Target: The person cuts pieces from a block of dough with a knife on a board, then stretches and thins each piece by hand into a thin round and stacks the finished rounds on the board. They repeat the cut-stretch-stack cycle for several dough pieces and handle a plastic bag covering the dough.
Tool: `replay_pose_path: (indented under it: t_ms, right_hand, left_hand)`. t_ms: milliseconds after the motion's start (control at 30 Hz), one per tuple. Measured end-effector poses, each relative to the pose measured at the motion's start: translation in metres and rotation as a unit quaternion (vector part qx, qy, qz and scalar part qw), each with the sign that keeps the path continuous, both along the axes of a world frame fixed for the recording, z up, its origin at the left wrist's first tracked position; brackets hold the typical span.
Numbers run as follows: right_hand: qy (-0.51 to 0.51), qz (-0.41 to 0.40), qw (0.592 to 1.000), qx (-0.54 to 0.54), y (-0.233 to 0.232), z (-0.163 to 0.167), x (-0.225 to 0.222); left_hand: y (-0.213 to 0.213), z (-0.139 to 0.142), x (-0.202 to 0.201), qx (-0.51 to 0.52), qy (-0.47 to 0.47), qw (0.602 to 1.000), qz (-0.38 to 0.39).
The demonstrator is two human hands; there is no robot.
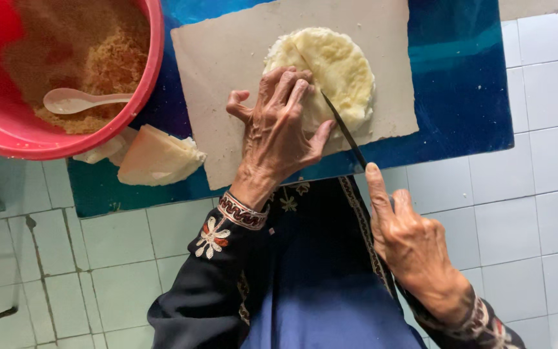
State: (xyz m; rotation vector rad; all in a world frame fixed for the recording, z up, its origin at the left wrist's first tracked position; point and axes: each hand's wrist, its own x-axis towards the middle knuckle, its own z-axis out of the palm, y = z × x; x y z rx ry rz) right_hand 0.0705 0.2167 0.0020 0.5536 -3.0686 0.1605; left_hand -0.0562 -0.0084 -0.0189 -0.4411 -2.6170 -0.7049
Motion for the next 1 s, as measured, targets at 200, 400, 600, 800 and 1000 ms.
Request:
replay_pose_path:
  t_ms: [200, 400, 600, 800, 1000]
  right_hand:
    - [-0.011, -0.013, 1.0, -0.013, 0.007, 0.008, 0.023]
    - [0.001, 0.0, 1.0, -0.005, 0.006, -0.004, 0.016]
    - [-0.024, -0.029, 0.999, -0.026, 0.009, 0.004, 0.025]
    - [-0.001, -0.027, 0.999, -0.03, 0.007, -0.005, 0.024]
    - [-0.003, -0.021, 0.999, -0.048, 0.013, 0.005, 0.026]
  left_hand:
    - [-0.003, 0.0, -0.002, -0.003, -0.004, 1.0, -0.002]
    - [-0.001, -0.003, -0.002, -0.012, 0.009, 1.0, -0.003]
    - [-0.002, 0.004, -0.005, 0.003, -0.012, 1.0, -0.003]
    - [-0.001, 0.002, -0.001, -0.001, -0.007, 1.0, -0.005]
    - [-0.001, 0.003, -0.005, 0.002, -0.007, 1.0, 0.003]
